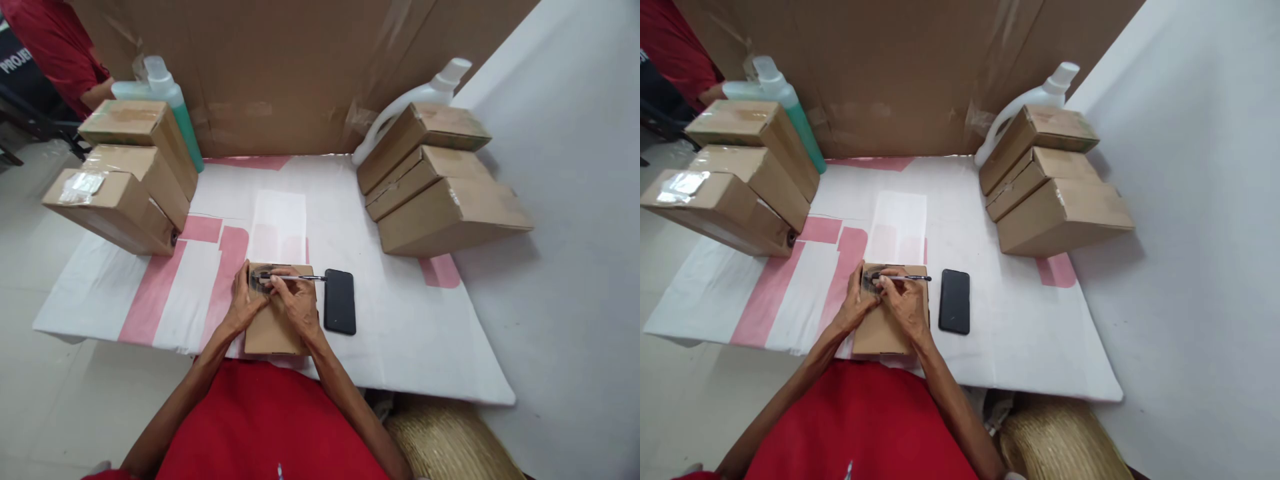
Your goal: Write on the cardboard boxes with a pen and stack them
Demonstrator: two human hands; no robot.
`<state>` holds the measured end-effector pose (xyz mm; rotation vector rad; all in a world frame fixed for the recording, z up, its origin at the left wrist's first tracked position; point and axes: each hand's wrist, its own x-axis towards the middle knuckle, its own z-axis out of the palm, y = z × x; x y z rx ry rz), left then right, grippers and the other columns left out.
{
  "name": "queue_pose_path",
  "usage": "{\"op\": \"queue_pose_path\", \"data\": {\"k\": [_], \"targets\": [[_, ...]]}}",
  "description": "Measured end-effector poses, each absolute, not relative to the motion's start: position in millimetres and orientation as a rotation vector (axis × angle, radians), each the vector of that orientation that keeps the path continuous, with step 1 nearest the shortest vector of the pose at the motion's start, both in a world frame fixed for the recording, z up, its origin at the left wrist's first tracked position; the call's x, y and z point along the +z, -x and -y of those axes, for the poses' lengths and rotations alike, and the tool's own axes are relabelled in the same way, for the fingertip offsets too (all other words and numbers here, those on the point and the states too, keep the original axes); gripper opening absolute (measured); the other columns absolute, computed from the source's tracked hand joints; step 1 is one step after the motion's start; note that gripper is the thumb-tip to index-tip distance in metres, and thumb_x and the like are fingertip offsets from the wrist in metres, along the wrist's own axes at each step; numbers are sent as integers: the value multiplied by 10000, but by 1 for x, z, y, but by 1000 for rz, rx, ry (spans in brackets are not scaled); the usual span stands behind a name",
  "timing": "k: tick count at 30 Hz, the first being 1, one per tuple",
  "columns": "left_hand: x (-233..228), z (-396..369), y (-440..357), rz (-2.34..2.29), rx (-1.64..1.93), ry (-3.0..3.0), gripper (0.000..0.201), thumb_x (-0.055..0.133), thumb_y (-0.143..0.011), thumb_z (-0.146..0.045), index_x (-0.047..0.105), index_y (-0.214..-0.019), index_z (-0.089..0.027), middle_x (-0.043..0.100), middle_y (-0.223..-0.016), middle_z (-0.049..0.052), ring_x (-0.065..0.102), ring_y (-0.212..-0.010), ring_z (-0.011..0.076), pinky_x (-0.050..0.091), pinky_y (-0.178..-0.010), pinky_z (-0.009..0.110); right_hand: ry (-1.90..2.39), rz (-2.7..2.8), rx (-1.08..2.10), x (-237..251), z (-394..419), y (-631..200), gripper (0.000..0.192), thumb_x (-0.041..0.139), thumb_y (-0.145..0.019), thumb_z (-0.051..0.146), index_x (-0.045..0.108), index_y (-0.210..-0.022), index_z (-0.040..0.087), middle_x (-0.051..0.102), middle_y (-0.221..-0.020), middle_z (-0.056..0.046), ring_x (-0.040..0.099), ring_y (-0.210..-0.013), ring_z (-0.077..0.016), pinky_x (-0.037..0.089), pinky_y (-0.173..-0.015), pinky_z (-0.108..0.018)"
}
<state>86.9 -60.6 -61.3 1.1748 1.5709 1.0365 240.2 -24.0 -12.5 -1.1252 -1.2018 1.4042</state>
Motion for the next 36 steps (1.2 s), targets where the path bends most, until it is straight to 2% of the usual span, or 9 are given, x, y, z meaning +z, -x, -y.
{"op": "queue_pose_path", "data": {"k": [6, 12, 15, 18, 21, 26, 31, 33, 36], "targets": [[-57, 60, -88, -1593, 1012, -1172, 1051, 753, -698, -312, 262, -1620, -196, 303, -1685, 183, 210, -1614, 363, 150, -1317, 535, 1184, 1383, 1345, -10, 27, -255, 186, 670, -919, 396, 692, -894, 213, 700, -722, -7, 649, -608, -163, 508, -594, -280], [-56, 58, -87, -1603, 992, -1188, 1033, 715, -702, -285, 265, -1627, -184, 314, -1675, 170, 222, -1605, 360, 156, -1320, 522, 1344, 1309, 1250, -6, 6, -288, 261, 623, -963, 479, 609, -951, 218, 646, -640, 38, 523, -454, -123, 395, -482, -239], [-57, 58, -86, -1593, 1019, -1165, 1022, 704, -711, -315, 272, -1628, -186, 327, -1663, 159, 248, -1592, 356, 189, -1315, 510, 1617, 1423, 948, -3, -20, -308, 244, 615, -988, 455, 564, -999, 216, 692, -767, 8, 653, -618, -160, 477, -618, -258], [-59, 58, -84, -1583, 1018, -1156, 1029, 701, -731, -372, 251, -1635, -172, 310, -1668, 168, 256, -1587, 356, 205, -1311, 511, 2067, 1724, 663, -1, -41, -321, 204, 526, -1051, 333, 569, -1153, 162, 759, -947, -103, 730, -903, -240, 492, -781, -308], [-60, 56, -82, -1579, 1024, -1172, 1029, 710, -741, -417, 258, -1631, -167, 315, -1664, 174, 262, -1583, 360, 199, -1312, 517, 2213, 1924, 664, -6, -47, -321, 172, 564, -1026, 239, 618, -1155, 139, 768, -1088, -177, 730, -1021, -298, 475, -800, -333], [-58, 56, -84, -1604, 1052, -1168, 982, 714, -737, -412, 314, -1608, -200, 361, -1639, 159, 301, -1563, 363, 217, -1301, 525, 2201, 2040, 706, -13, -43, -309, 179, 572, -1023, 196, 644, -1174, 131, 742, -1202, -188, 723, -1074, -302, 475, -820, -335], [-52, 55, -85, -1626, 1015, -1150, 997, 706, -729, -397, 299, -1613, -180, 344, -1644, 177, 293, -1564, 375, 224, -1297, 545, 2188, 2023, 641, -2, -26, -327, 298, 551, -1059, 338, 601, -1292, 159, 706, -1256, -148, 681, -1149, -264, 478, -929, -331], [-51, 55, -85, -1632, 985, -1163, 1002, 702, -736, -394, 286, -1620, -171, 342, -1637, 179, 291, -1563, 375, 221, -1299, 541, 2297, 1937, 566, 1, -9, -341, 421, 578, -1041, 422, 559, -1353, 139, 656, -1329, -183, 639, -1226, -296, 482, -956, -360], [-50, 55, -85, -1636, 972, -1177, 955, 686, -760, -378, 303, -1616, -199, 374, -1607, 154, 310, -1549, 359, 235, -1296, 526, 2544, 1782, 586, -1, 17, -356, 627, 727, -910, 560, 577, -1303, 94, 648, -1305, -240, 628, -1234, -382, 505, -928, -415]]}}
